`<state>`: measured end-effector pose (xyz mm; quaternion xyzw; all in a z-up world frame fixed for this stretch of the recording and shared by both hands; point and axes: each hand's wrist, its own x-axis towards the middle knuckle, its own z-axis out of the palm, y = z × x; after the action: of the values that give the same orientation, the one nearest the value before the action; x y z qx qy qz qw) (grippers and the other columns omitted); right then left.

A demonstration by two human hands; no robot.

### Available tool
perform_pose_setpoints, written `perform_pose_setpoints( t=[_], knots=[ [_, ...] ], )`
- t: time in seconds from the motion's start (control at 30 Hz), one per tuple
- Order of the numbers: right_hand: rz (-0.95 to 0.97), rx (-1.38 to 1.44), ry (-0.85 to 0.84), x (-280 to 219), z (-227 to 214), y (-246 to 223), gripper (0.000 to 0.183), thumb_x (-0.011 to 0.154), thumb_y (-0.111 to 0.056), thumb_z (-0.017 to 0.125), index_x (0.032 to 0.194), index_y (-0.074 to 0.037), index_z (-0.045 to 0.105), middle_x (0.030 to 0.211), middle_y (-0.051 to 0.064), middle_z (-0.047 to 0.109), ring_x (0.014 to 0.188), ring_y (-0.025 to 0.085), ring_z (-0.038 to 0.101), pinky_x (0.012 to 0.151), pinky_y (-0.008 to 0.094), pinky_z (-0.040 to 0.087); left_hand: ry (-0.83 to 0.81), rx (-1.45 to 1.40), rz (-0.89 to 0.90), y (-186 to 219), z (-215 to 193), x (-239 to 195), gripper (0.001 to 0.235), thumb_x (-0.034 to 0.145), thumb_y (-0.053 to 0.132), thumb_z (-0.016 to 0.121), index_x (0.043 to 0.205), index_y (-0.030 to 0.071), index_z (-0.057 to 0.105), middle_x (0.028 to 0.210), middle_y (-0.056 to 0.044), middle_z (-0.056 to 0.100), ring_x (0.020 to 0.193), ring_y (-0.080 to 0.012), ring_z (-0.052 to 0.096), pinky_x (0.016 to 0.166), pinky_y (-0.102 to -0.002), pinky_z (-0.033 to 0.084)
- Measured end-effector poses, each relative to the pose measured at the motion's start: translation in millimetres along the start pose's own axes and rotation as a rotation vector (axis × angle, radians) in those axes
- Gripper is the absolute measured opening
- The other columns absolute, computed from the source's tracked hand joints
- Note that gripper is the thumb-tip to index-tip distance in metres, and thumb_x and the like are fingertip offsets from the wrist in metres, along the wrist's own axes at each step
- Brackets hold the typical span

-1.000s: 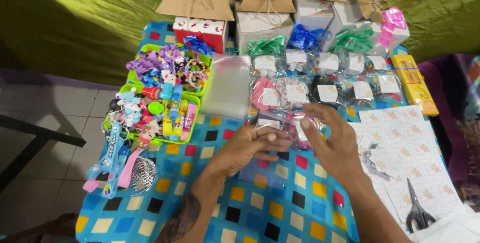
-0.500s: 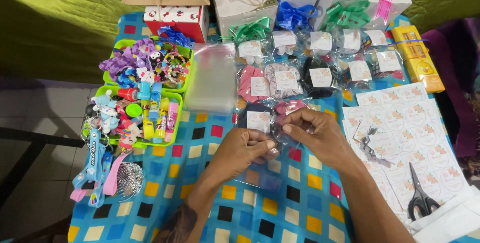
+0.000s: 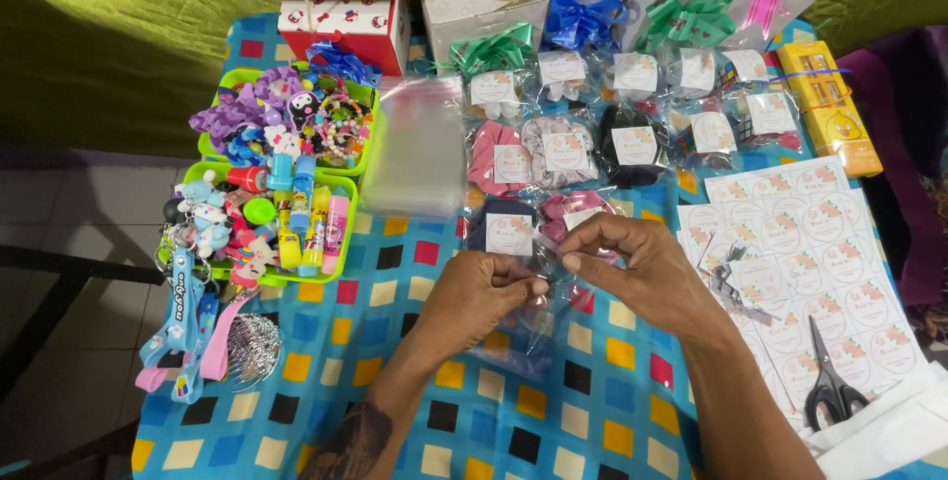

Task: Packing hair clips and small accessories into individual plastic bags for sale.

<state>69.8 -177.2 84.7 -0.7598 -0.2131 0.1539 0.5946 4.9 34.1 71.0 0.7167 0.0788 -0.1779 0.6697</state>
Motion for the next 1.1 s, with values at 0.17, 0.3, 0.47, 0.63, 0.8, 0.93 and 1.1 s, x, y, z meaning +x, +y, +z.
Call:
perform_pose_setpoints(
  t=[0.17, 0.3, 0.47, 0.63, 0.8, 0.93, 1.1],
  knots=[
    [0.046, -0.049, -0.051, 0, -6, 2, 0.012, 0.095, -0.013, 0.071, 0.099, -0.002, 0.075, 0.073, 0.014, 0.079, 0.069, 0.019, 0.070, 0.070, 0.034, 0.052, -0.074, -0.087, 0.002, 6, -4, -5, 0.030, 0.097, 0.024, 0.072, 0.105, -0.005, 0.077, 0.089, -0.020, 0.080, 0.083, -0.0219, 0.078, 0.065, -0.029, 0.064],
    [0.090, -0.042, -0.101, -2, -5, -10, 0.012, 0.099, -0.010, 0.062, 0.097, -0.001, 0.070, 0.079, 0.018, 0.083, 0.072, 0.026, 0.080, 0.069, 0.036, 0.054, -0.129, -0.145, 0.042, 8, -5, -13, 0.037, 0.102, 0.028, 0.066, 0.113, -0.007, 0.073, 0.101, -0.025, 0.078, 0.098, -0.0312, 0.077, 0.074, -0.037, 0.065],
    [0.216, -0.054, -0.235, -3, -12, -18, 0.022, 0.097, -0.022, 0.059, 0.098, -0.004, 0.071, 0.088, 0.017, 0.086, 0.075, 0.027, 0.086, 0.073, 0.039, 0.063, -0.069, -0.011, 0.228, 6, -8, -11, 0.046, 0.095, 0.030, 0.068, 0.136, 0.012, 0.063, 0.131, -0.017, 0.069, 0.127, -0.0338, 0.065, 0.093, -0.048, 0.060],
    [0.314, 0.017, -0.428, -5, -16, -13, 0.027, 0.096, -0.032, 0.058, 0.099, -0.007, 0.070, 0.105, 0.015, 0.089, 0.077, 0.029, 0.094, 0.078, 0.041, 0.068, -0.074, 0.004, 0.250, -2, -8, -8, 0.031, 0.093, 0.035, 0.070, 0.120, 0.021, 0.072, 0.107, 0.003, 0.075, 0.102, -0.0135, 0.068, 0.084, -0.035, 0.052],
    [0.232, 0.160, -0.539, -9, -20, -6, 0.021, 0.101, -0.029, 0.055, 0.099, -0.011, 0.064, 0.069, 0.018, 0.091, 0.120, 0.034, 0.084, 0.101, 0.051, 0.062, -0.157, -0.143, 0.282, -15, -2, 0, 0.035, 0.089, 0.038, 0.074, 0.116, 0.016, 0.071, 0.117, 0.000, 0.069, 0.109, -0.0184, 0.065, 0.096, -0.039, 0.057],
    [0.326, 0.122, -0.517, -3, -13, -6, 0.024, 0.099, -0.031, 0.057, 0.096, -0.009, 0.066, 0.069, 0.022, 0.093, 0.126, 0.032, 0.082, 0.107, 0.049, 0.059, -0.122, -0.131, 0.312, -21, -6, 3, 0.015, 0.095, 0.028, 0.073, 0.099, 0.014, 0.075, 0.096, 0.003, 0.070, 0.086, -0.0095, 0.062, 0.080, -0.029, 0.054],
    [0.400, -0.106, -0.482, 0, -9, -8, 0.032, 0.093, -0.031, 0.063, 0.099, -0.008, 0.083, 0.097, 0.010, 0.092, 0.080, 0.025, 0.097, 0.082, 0.036, 0.068, -0.198, -0.032, 0.379, -14, -16, -3, 0.015, 0.096, 0.031, 0.071, 0.105, 0.019, 0.071, 0.099, 0.003, 0.068, 0.083, -0.0131, 0.057, 0.079, -0.034, 0.055]
  ],
)
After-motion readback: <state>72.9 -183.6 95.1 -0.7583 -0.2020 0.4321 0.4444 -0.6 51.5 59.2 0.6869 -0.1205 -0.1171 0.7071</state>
